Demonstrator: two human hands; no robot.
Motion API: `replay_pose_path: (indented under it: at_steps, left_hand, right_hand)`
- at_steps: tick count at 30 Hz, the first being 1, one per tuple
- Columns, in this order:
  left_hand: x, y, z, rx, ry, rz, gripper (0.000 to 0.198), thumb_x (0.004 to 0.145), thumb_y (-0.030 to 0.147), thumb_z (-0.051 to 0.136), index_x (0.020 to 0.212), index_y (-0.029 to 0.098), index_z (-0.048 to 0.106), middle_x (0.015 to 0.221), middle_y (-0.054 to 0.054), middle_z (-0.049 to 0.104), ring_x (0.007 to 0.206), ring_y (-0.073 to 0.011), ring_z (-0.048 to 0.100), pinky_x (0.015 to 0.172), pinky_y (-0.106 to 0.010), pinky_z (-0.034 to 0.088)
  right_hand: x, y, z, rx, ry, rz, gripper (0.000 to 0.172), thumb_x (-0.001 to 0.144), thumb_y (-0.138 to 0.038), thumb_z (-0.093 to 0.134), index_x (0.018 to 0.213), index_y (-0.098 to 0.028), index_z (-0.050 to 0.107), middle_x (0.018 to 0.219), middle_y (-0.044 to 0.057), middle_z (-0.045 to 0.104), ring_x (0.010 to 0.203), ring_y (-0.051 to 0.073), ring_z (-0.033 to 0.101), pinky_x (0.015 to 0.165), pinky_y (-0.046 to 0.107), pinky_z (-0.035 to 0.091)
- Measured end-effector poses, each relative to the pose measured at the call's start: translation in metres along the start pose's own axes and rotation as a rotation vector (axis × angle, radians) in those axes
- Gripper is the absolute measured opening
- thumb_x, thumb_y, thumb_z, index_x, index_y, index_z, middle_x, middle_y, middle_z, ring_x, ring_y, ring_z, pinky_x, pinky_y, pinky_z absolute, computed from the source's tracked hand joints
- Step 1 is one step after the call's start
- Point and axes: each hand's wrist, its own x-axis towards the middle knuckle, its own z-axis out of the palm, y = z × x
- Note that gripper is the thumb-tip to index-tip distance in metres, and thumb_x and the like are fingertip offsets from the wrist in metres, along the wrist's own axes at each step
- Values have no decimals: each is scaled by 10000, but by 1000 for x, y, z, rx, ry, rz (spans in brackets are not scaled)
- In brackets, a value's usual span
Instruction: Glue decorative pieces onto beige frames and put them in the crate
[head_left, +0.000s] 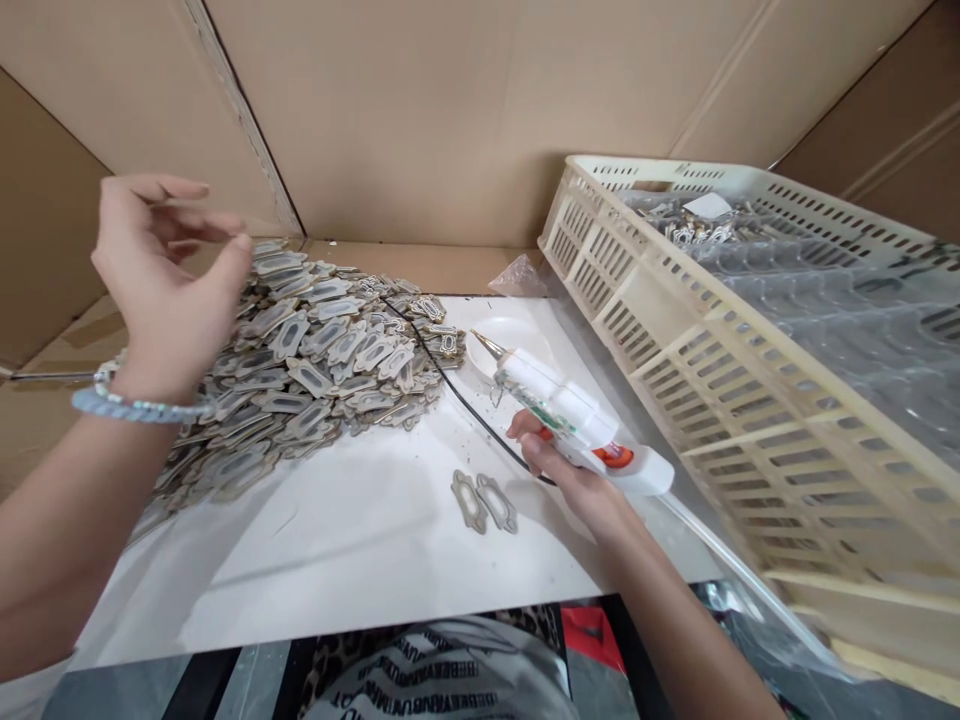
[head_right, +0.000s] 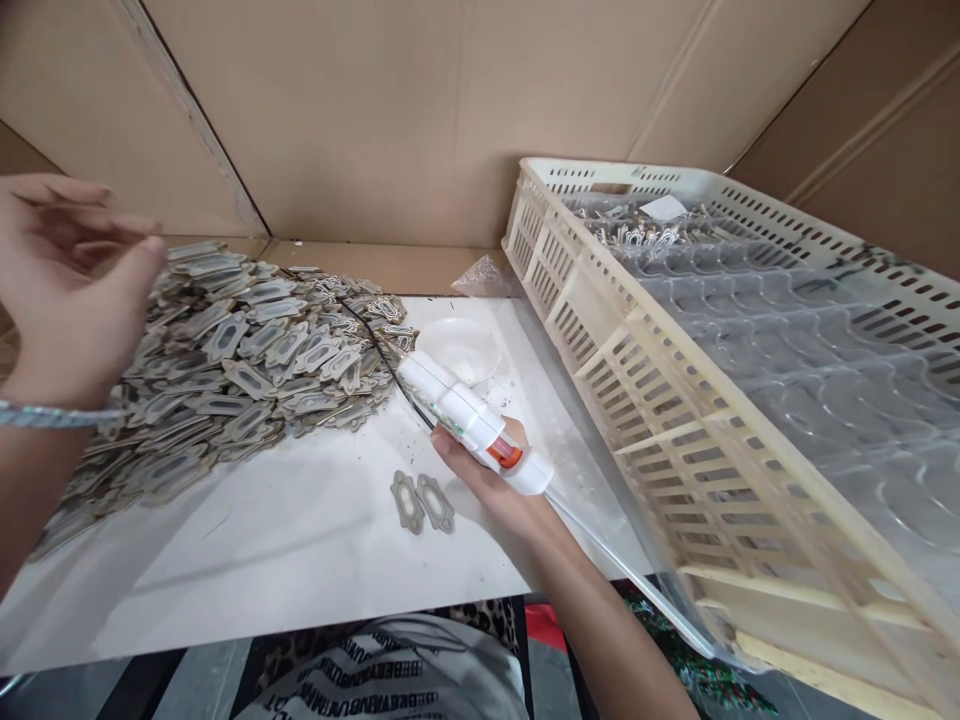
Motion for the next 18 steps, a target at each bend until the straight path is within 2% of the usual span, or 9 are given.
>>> replay_pose_path:
  at_steps: [1, 2, 4, 6, 9, 11, 12, 15, 18]
  left_hand:
    - [-7, 19, -3, -143, -69, 24, 412, 806, 153, 756, 1158, 106, 547, 887, 12, 699, 852, -130, 700, 766, -268, 572]
    - [-14, 39, -6, -252, -204, 60, 309, 831, 175, 737, 1095, 121, 586, 864, 8, 695, 795, -116, 687, 739, -260, 569]
    - [-33, 74, -8, -292, -545, 189, 103, 905, 190, 644, 1000, 151, 639, 930, -31, 706, 821, -123, 671, 778, -280, 557]
    - [-54, 101, -6, -315, -692, 315, 147, 891, 191, 659, 1038, 192, 654, 966, -27, 729, 900, -156, 676, 832, -306, 546]
    - [-89, 123, 3, -392, -899, 424, 214, 899, 203, 631, 1112, 219, 620, 1049, -25, 732, 994, -183, 671, 926, -344, 531]
    - [-111, 128, 9, -428, -1111, 399, 329, 870, 152, 632, 1186, 221, 571, 1132, -54, 711, 1050, -214, 661, 947, -378, 521]
    - [-119, 129, 11, -416, -1181, 366, 407, 837, 133, 660, 1218, 224, 547, 1162, -65, 701, 1081, -236, 655, 986, -412, 505]
    - [-136, 130, 14, -372, -1264, 274, 487, 770, 105, 707, 1205, 227, 524, 1140, -66, 700, 1066, -259, 665, 1007, -444, 494]
    - [-138, 130, 15, -340, -1251, 211, 363, 763, 98, 694, 1074, 204, 540, 956, -47, 695, 838, -216, 688, 746, -314, 549]
  right_hand:
    - [0, 0, 0, 5, 0, -3, 278, 780, -466, 632, 692, -213, 557, 618, -28, 481, 551, 121, 436, 563, 273, 398]
    - [0, 1, 0, 11, 1, 2, 272, 782, -462, 633, 700, -213, 562, 628, -26, 491, 548, 120, 434, 565, 275, 397]
    - [-1, 1, 0, 24, 7, 16, 269, 784, -461, 637, 708, -213, 563, 631, -26, 495, 540, 117, 420, 562, 276, 389]
    - [-2, 0, -1, 23, 10, 15, 262, 789, -459, 638, 722, -214, 572, 609, -35, 474, 542, 121, 416, 574, 280, 388]
    - [-2, -1, -1, 10, 1, 1, 249, 796, -450, 634, 739, -214, 582, 582, -49, 443, 545, 125, 419, 591, 284, 390]
    - [-1, -1, -2, 4, -6, -2, 245, 803, -447, 628, 748, -213, 583, 580, -52, 439, 546, 124, 421, 594, 284, 393]
    - [-1, -1, -2, 1, -7, -1, 246, 807, -447, 626, 748, -212, 582, 582, -52, 438, 547, 123, 422, 593, 283, 392]
    - [0, 2, -1, 2, -5, 1, 246, 809, -447, 628, 751, -212, 582, 583, -56, 428, 545, 120, 416, 582, 280, 383]
    - [0, 4, 0, 16, -4, -11, 250, 816, -451, 622, 750, -215, 571, 570, -63, 412, 539, 117, 400, 581, 277, 375]
